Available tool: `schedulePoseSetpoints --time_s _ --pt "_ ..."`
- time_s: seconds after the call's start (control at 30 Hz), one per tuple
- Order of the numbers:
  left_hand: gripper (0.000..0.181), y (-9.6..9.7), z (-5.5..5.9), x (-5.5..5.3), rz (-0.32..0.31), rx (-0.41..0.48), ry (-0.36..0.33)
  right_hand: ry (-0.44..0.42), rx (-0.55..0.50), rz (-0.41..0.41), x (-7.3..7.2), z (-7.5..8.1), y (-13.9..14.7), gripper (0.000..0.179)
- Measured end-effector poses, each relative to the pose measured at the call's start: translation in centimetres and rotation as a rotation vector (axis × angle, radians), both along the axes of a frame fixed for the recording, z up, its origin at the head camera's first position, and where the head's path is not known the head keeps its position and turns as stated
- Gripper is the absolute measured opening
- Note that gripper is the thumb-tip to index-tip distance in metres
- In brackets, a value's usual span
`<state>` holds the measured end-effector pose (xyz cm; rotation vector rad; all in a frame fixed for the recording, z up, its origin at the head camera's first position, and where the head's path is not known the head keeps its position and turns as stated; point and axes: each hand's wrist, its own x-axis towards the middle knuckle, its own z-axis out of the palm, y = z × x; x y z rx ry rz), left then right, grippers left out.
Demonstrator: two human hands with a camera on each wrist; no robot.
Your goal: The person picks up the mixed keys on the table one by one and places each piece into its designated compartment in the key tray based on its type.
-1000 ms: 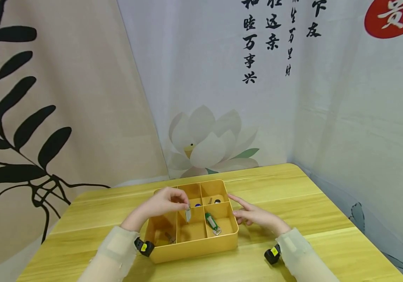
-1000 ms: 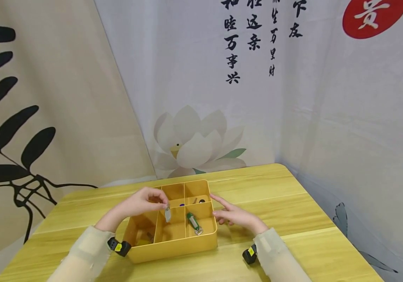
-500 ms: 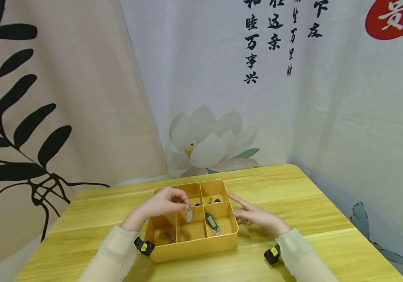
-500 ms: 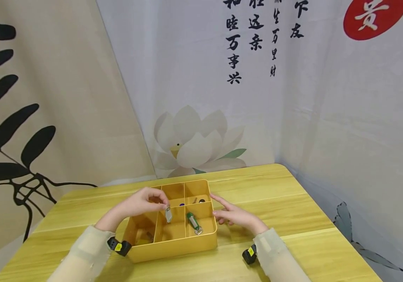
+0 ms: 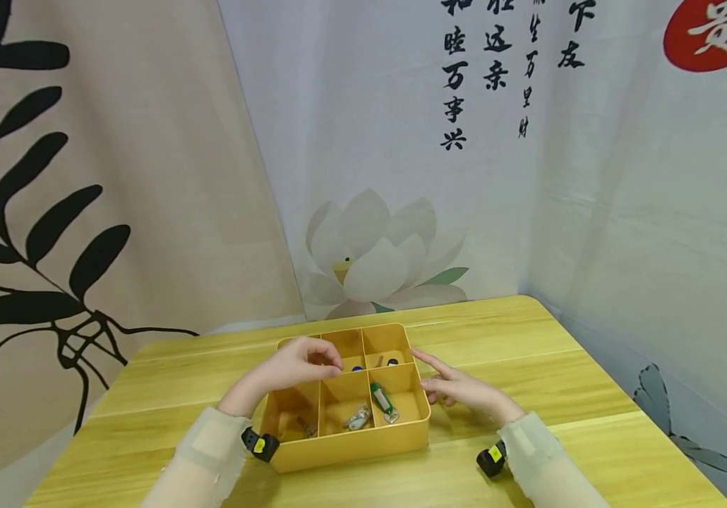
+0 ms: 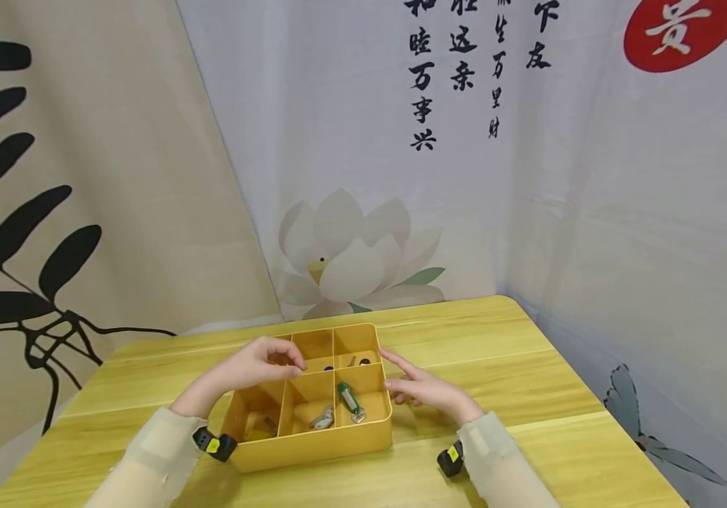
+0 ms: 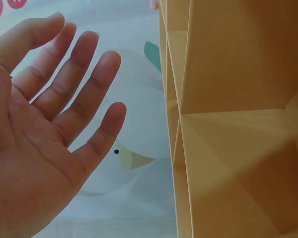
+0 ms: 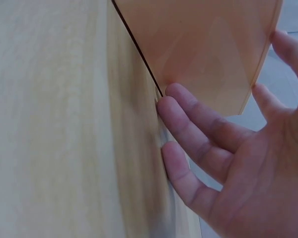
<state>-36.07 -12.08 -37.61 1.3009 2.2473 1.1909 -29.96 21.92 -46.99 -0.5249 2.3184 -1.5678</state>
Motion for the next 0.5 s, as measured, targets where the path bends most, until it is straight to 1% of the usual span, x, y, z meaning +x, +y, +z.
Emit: schedulePoseSetpoints --time_s 0.13,0.3,0.37,0.5 --pt "0.011 -0.2 0.2 0.2 0.008 -0.005 -0.01 -0.003 0.004 0.001 0.1 0.2 -0.1 0.068" --pt "0.007 -0.4 0.4 0.0 0.032 -0.018 0.022 0.003 0.015 -0.001 -0.1 0.2 0.1 0.068" --pt "0.005 -0.5 0.7 0.0 0.044 -0.017 0.029 0.008 0.014 -0.001 -0.3 0.2 0.2 0.068" --pt "0.007 -0.9 1.1 -0.2 0.071 0.002 0.028 0.019 0.016 -0.003 -0.4 -0.1 0.5 0.068"
